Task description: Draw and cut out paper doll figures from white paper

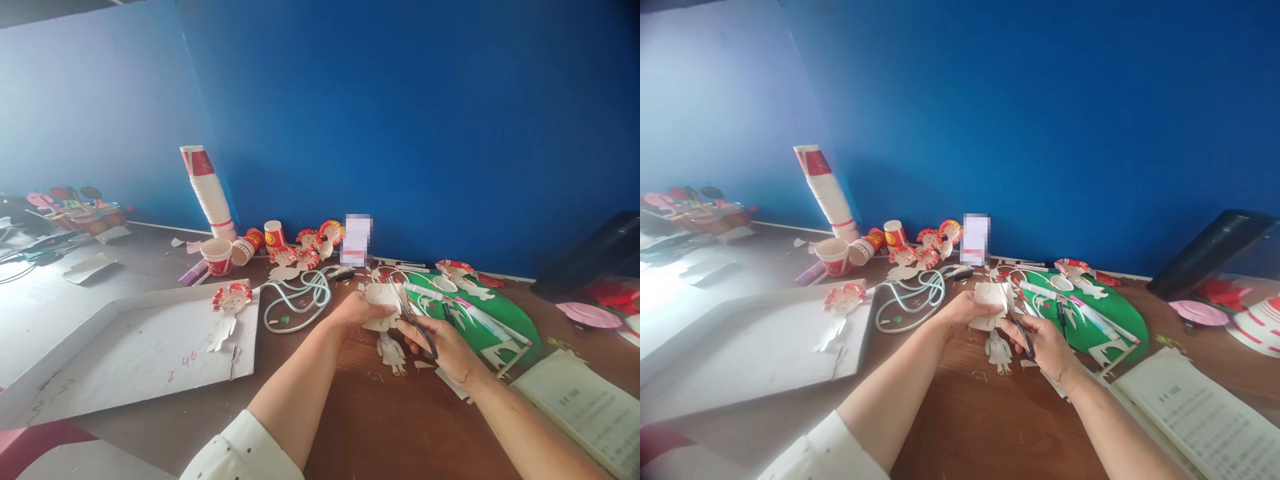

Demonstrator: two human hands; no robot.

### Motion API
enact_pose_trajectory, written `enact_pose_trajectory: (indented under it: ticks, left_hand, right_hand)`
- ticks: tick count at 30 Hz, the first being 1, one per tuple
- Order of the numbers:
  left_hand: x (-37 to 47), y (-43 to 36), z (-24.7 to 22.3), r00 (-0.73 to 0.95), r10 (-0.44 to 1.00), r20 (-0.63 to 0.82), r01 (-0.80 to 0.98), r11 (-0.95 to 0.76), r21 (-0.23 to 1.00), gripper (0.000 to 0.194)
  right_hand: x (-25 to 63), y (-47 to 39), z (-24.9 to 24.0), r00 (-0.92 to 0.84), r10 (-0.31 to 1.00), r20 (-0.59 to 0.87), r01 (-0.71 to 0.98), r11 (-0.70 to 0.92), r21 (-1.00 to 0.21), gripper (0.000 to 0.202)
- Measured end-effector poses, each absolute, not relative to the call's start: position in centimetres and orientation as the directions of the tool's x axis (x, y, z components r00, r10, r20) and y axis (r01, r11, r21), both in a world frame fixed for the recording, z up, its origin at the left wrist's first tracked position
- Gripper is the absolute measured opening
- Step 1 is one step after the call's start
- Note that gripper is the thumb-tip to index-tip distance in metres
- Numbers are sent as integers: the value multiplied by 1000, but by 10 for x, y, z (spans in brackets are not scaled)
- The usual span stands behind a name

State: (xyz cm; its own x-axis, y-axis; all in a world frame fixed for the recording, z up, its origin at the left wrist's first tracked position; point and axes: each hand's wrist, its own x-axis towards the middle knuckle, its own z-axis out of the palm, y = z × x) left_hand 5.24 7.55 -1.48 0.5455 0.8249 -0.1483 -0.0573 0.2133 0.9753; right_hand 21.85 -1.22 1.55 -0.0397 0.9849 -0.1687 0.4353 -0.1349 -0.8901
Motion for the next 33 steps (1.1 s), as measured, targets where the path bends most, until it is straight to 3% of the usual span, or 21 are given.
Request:
enact_pose_trajectory:
  ticks: [9, 33]
  left_hand:
    - [49, 68, -2, 556, 816, -161, -124, 273, 954, 45]
    - [41, 70, 2, 601, 783, -161, -101, 274, 956, 40]
  right_hand:
    - [221, -13, 17, -62, 989, -137, 459, -94, -883, 45]
    - [220, -14, 22, -66, 986, -154, 444, -109, -889, 47]
